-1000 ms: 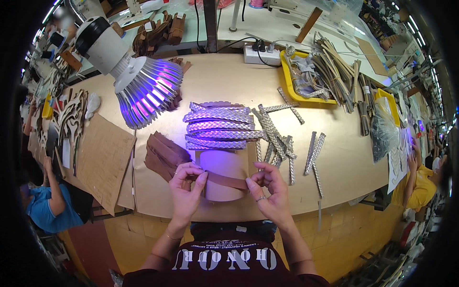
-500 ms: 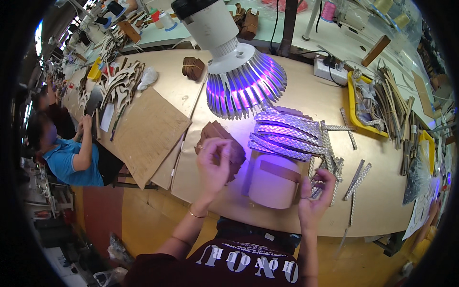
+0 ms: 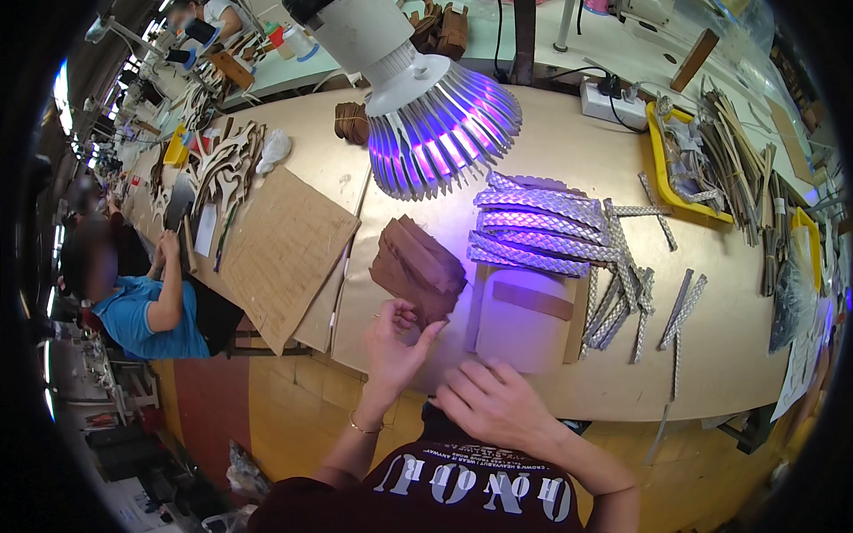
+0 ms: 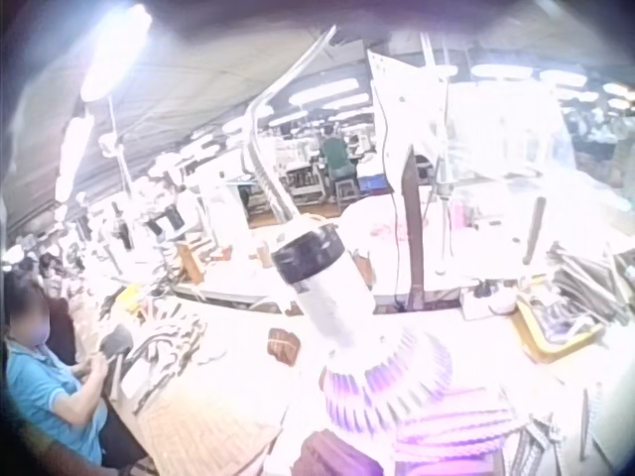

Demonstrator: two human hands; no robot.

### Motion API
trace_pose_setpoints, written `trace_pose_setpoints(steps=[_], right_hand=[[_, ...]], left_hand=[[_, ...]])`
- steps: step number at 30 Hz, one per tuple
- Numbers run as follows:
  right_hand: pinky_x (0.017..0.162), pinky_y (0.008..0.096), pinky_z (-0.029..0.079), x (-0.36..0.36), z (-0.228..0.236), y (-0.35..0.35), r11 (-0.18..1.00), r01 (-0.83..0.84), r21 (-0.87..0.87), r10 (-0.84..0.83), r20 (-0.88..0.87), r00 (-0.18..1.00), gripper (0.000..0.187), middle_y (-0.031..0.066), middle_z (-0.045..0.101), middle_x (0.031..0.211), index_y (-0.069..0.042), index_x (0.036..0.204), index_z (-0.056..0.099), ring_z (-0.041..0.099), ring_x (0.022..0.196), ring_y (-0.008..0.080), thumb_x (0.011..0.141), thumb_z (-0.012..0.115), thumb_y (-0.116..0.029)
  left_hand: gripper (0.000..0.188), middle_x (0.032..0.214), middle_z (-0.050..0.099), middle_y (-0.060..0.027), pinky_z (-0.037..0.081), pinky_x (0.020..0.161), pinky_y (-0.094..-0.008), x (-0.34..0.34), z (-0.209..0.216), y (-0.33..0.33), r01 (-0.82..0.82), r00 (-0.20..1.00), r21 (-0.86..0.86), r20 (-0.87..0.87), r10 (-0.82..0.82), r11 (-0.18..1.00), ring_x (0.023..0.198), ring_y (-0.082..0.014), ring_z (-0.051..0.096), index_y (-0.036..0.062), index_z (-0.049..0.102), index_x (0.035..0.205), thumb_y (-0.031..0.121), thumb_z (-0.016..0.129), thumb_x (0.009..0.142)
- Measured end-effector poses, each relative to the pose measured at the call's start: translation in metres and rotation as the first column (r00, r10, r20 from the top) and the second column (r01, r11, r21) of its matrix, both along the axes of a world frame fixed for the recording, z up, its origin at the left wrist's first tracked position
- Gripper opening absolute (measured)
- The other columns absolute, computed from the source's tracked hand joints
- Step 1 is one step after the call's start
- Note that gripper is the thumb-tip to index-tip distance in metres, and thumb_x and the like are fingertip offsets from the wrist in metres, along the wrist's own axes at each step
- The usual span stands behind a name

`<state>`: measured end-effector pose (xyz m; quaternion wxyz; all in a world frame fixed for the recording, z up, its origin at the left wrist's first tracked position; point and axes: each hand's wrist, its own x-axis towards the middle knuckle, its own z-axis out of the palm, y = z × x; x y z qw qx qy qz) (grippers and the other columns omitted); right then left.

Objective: The person wraps silver braided material around a cylindrical cardboard form under a UV lamp. They repeatedly pick up braided strips, wrap them around the form, and adjust the placement. The person also handles brown paper pieces and places them on the form.

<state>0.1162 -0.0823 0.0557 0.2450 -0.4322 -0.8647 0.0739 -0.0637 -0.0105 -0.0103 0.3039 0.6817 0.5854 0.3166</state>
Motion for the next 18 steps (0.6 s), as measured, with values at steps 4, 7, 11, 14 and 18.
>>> trace_pose_setpoints(steps=[4, 7, 11, 14, 18], right_hand=[[0.095, 0.0391, 0.039, -0.021, -0.008, 0.015, 0.998, 0.010, -0.066, 0.014, 0.352, 0.936, 0.019, 0.0165, 0.058, 0.124, -0.005, 0.091, 0.064, 0.050, 0.116, 0.0260, 0.083, 0.057, -0.020], [0.097, 0.0424, 0.037, -0.042, -0.023, 0.029, 0.998, 0.046, -0.053, -0.020, 0.403, 0.915, 0.021, 0.0210, 0.051, 0.135, -0.003, 0.091, 0.063, 0.046, 0.123, 0.0298, 0.080, 0.058, -0.019], [0.099, 0.0427, 0.037, -0.055, -0.041, 0.045, 0.995, 0.097, -0.027, -0.072, 0.485, 0.872, 0.029, 0.0209, 0.051, 0.135, 0.000, 0.098, 0.064, 0.045, 0.124, 0.0318, 0.081, 0.059, -0.023], [0.099, 0.0427, 0.037, -0.055, -0.037, 0.048, 0.980, 0.135, -0.145, -0.075, 0.359, 0.930, 0.036, 0.0201, 0.052, 0.132, 0.002, 0.105, 0.064, 0.046, 0.123, 0.0323, 0.084, 0.062, -0.028], [0.093, 0.0406, 0.043, -0.048, -0.012, 0.037, 0.969, 0.204, -0.142, -0.220, -0.112, 0.969, 0.037, 0.0209, 0.056, 0.124, 0.003, 0.113, 0.062, 0.053, 0.113, 0.0315, 0.083, 0.060, -0.019]], left_hand=[[0.023, 0.085, 0.062, -0.0079, 0.048, 0.068, -0.0285, -0.007, -0.010, 0.001, -0.027, 0.980, -0.171, 0.190, 0.059, 0.985, 0.075, -0.0156, 0.059, -0.0008, 0.059, 0.101, 0.010, 0.070, 0.084], [0.017, 0.086, 0.063, -0.0067, 0.049, 0.069, -0.0264, -0.021, -0.010, 0.005, 0.004, 0.957, -0.204, 0.285, 0.056, 0.979, 0.075, -0.0125, 0.059, -0.0011, 0.059, 0.102, 0.003, 0.064, 0.087], [0.016, 0.088, 0.063, -0.0057, 0.049, 0.071, -0.0236, -0.037, 0.001, 0.011, -0.001, 0.950, -0.228, 0.305, 0.072, 0.974, 0.077, -0.0098, 0.060, -0.0010, 0.059, 0.104, 0.000, 0.062, 0.088], [0.016, 0.089, 0.063, -0.0056, 0.049, 0.071, -0.0219, -0.053, 0.020, 0.017, -0.033, 0.850, -0.297, 0.494, 0.183, 0.954, 0.079, -0.0093, 0.060, -0.0010, 0.058, 0.105, -0.002, 0.061, 0.089], [0.022, 0.091, 0.063, -0.0067, 0.050, 0.071, -0.0216, -0.055, 0.047, 0.013, 0.033, 0.722, -0.272, 0.672, 0.165, 0.962, 0.083, -0.0094, 0.061, -0.0014, 0.055, 0.110, -0.004, 0.060, 0.089]])
